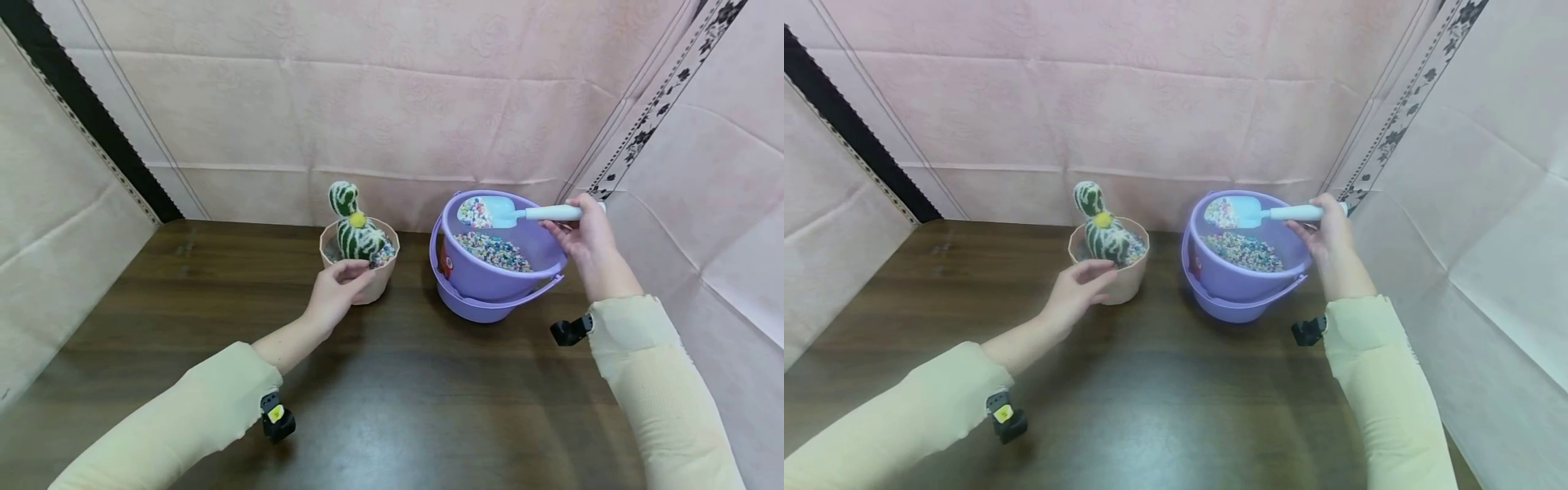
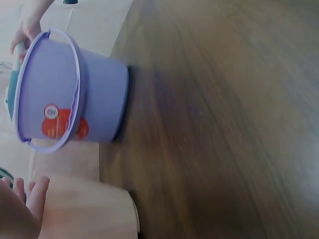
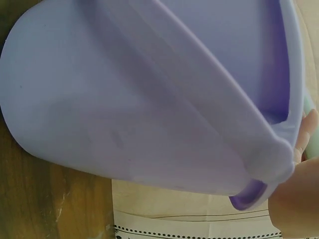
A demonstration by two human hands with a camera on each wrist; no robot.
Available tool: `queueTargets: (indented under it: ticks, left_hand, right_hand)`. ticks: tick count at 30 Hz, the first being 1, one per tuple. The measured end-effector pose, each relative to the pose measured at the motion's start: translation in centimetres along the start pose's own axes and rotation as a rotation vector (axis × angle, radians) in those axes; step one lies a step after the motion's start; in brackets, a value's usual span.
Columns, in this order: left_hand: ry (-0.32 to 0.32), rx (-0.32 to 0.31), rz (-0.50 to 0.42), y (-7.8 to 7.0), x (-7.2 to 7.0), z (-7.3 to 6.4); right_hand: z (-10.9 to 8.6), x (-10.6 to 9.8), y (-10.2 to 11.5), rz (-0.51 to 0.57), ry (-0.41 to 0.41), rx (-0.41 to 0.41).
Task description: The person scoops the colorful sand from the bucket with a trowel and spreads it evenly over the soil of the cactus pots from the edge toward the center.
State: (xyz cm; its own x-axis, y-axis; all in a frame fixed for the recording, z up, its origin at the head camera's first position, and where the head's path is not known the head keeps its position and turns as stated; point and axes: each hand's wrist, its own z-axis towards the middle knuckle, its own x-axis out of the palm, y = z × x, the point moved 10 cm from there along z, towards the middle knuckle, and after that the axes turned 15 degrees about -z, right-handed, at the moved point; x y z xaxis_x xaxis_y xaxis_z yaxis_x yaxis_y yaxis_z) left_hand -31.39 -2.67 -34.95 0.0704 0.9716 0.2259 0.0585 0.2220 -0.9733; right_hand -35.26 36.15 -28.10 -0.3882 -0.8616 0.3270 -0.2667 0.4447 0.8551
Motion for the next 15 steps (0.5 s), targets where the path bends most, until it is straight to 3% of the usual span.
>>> queueTargets:
  ticks: [10, 15]
  left_hand:
    - [-0.126, 0.068, 0.05, -1.5, -4.6, 1.0]
    - [-0.212, 0.098, 0.123, -1.8, -6.9, 1.9]
  right_hand:
    - [-0.2, 0.4, 0.0, 0.001, 0.003, -0.009]
    - [-0.2, 0.9, 0.1, -0.008, 0.022, -0.015]
